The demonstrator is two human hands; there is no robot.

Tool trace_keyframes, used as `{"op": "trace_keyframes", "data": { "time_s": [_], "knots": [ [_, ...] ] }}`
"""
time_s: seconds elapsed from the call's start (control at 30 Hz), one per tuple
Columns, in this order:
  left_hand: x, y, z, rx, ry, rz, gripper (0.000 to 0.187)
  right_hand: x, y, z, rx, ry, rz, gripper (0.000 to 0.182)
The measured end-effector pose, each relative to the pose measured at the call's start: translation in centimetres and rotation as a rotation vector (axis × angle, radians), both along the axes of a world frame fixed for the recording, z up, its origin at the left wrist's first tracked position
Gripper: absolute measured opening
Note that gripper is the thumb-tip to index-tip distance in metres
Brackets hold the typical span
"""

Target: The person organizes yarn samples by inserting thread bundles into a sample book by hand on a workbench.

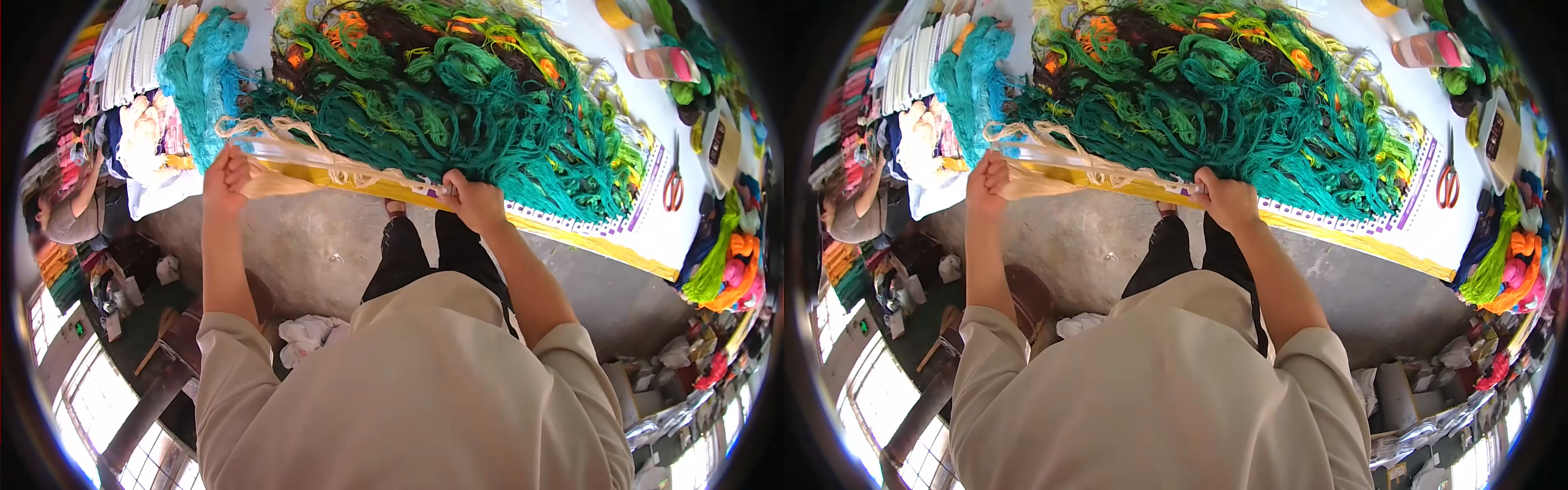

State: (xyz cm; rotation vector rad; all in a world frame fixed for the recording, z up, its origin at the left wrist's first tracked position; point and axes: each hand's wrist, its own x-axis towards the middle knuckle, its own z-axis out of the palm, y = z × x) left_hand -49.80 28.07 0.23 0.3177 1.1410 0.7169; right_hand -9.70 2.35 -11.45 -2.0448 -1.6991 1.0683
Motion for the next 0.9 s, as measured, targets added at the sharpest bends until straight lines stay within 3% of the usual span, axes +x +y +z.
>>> {"op": "trace_keyframes", "data": {
  "time_s": [0.03,0.1,0.13,0.2,0.27,0.3,0.37,0.47,0.5,0.57,0.67,0.8,0.9],
  "knots": [
    [0.8,0.3,0.3,0.003,-0.001,0.000,0.018,-0.1,0.0,0.1,-0.010,-0.015,-0.004,0.031],
    [3.6,-0.2,0.8,0.274,0.448,0.026,0.022,-0.5,0.0,0.3,-0.011,-0.032,-0.005,0.030],
    [3.8,-0.8,0.2,0.381,0.662,-0.075,0.028,-0.8,-0.2,0.1,-0.015,-0.062,-0.008,0.028],
    [4.4,-2.2,1.2,0.202,1.040,-0.538,0.030,-1.0,-0.4,0.3,-0.005,-0.104,-0.014,0.027],
    [8.6,-5.9,4.1,0.345,0.887,-0.643,0.041,-1.6,-0.7,1.4,-0.039,-0.159,0.026,0.035],
    [9.1,-7.5,4.6,0.287,0.579,-0.501,0.039,-2.4,-1.0,1.6,-0.098,-0.095,-0.047,0.046],
    [10.1,-10.0,4.9,0.249,0.036,-0.285,0.038,-3.7,-0.5,4.0,-0.055,0.108,-0.211,0.048],
    [11.9,-12.0,8.6,0.222,-0.443,-0.203,0.037,-7.1,2.8,11.5,0.090,0.456,-0.396,0.022],
    [12.0,-12.5,9.6,0.192,-0.460,-0.151,0.042,-8.4,3.7,14.5,0.091,0.720,-0.475,0.012],
    [11.6,-13.3,10.5,0.286,-0.496,-0.194,0.047,-10.9,5.3,21.1,0.152,0.954,-0.452,0.011],
    [11.1,-14.1,13.0,0.433,-0.469,-0.314,0.048,-13.4,6.2,24.4,0.318,0.757,-0.291,0.010],
    [9.3,-14.6,16.1,0.417,-0.315,-0.324,0.048,-14.9,5.6,26.7,0.235,0.867,-0.310,0.008],
    [8.6,-14.8,16.9,0.461,-0.343,-0.323,0.046,-15.9,5.1,28.3,0.193,0.985,-0.394,0.007]
  ]
}}
